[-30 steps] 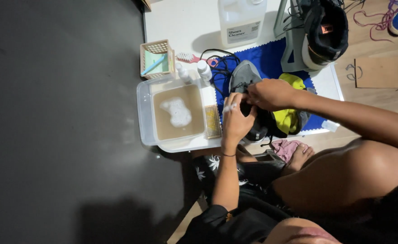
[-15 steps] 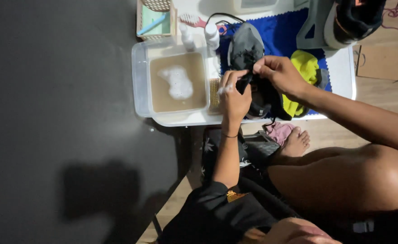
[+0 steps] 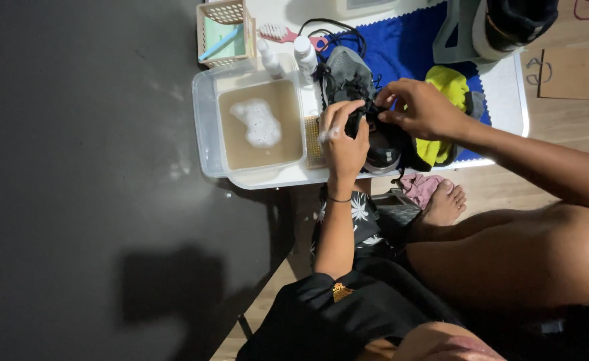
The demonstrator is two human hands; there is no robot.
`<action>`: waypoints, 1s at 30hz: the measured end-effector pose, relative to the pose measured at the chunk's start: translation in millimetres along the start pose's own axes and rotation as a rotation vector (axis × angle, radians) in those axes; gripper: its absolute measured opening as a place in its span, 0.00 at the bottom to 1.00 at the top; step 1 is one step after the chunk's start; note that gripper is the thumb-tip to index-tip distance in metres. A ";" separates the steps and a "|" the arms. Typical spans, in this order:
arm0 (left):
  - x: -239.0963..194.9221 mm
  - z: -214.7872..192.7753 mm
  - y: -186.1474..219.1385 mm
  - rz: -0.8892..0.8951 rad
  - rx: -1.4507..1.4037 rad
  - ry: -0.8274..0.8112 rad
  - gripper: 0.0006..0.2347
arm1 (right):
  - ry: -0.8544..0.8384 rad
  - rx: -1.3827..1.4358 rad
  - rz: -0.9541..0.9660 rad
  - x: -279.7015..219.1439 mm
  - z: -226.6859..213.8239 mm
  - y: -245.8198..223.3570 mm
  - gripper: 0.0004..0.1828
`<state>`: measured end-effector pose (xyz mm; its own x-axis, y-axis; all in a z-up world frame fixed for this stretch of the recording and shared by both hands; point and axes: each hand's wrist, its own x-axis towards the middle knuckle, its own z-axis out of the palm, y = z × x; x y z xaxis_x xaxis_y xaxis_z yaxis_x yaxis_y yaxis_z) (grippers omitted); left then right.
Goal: The person washes shoelaces in a container of soapy water, wrings them out, and wipes them with a yellow cloth. They then re-lace the laces onto a grey sneaker, threading them through the eyelets and adjusting the fit.
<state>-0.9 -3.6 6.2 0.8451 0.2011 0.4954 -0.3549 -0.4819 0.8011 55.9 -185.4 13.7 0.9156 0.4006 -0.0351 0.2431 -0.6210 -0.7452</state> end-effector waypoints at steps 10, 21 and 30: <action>-4.5 9.1 -5.5 0.007 -0.040 0.100 0.07 | -0.061 0.068 0.116 -0.5 -7.3 11.8 0.12; -3.3 10.7 -9.1 0.006 -0.006 0.132 0.09 | -0.119 -0.202 0.115 5.7 -20.6 -23.9 0.15; -1.9 11.1 -10.4 0.024 0.018 0.160 0.09 | -0.119 -0.277 -0.079 19.7 -12.5 -31.4 0.11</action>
<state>5.6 -8.4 -6.8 0.7613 0.3219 0.5628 -0.3658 -0.5035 0.7828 70.3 -166.5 44.7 0.8506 0.5206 -0.0740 0.4051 -0.7385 -0.5390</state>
